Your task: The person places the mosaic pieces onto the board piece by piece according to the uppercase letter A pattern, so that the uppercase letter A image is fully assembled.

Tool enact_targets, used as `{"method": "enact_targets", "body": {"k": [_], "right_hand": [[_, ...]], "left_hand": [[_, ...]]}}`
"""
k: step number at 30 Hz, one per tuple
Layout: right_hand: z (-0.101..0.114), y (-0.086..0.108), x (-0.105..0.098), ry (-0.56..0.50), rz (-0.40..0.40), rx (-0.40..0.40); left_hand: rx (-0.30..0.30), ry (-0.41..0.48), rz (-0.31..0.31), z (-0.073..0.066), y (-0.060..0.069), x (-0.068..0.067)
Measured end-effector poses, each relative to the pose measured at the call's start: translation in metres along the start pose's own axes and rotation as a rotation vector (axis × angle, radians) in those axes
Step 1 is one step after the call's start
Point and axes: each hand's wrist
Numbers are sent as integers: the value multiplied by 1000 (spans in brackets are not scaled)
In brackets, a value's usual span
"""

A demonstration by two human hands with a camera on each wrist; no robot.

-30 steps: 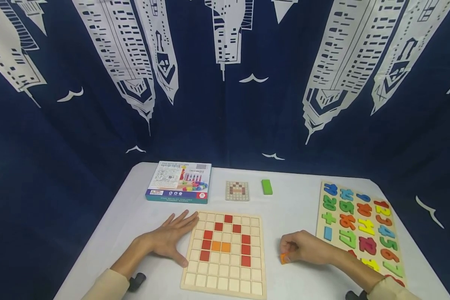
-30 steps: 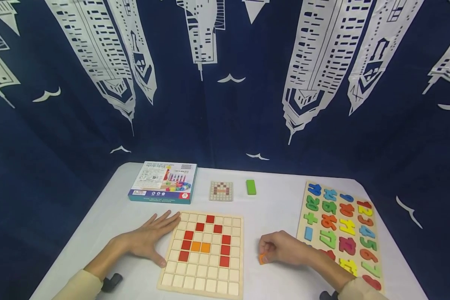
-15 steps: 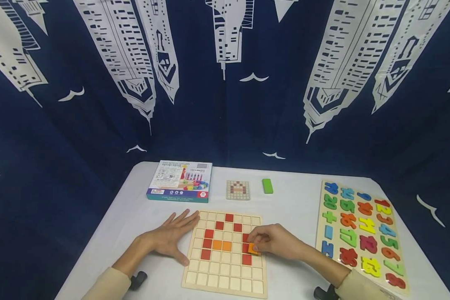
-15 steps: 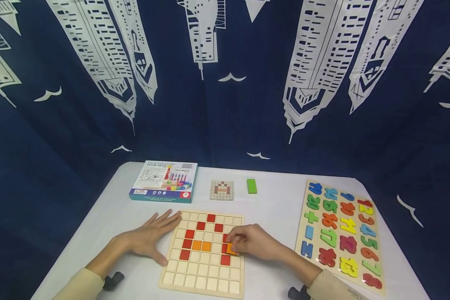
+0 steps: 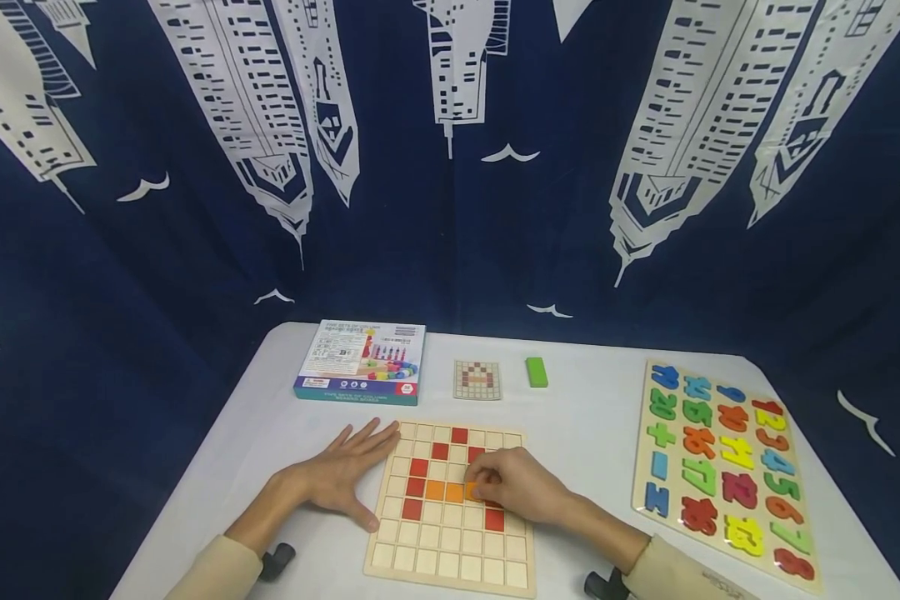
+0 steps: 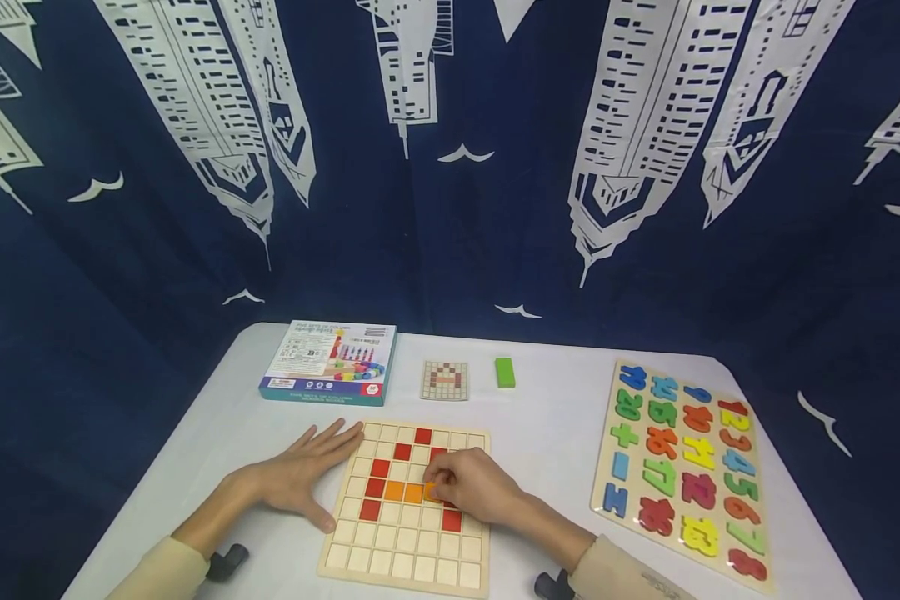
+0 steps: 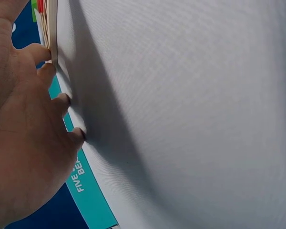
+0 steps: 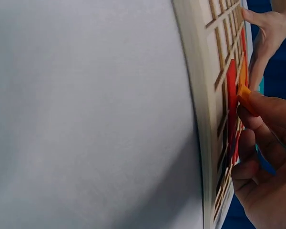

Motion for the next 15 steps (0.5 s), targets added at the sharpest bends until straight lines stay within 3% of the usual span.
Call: {"method": "enact_targets", "body": {"k": [6, 15], "right_hand": [[0, -2, 3, 38, 3, 38], [-2, -3, 3, 67, 9, 27]], "left_hand": [[0, 8, -2, 0, 0, -1], [2, 0, -13, 0, 0, 1]]}}
Point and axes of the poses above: each hand's wrist, its own y-axis away from the middle knuckle, its own x-axis out of the palm, z = x × y, and after that the axes turned 12 degrees about x, right-handed
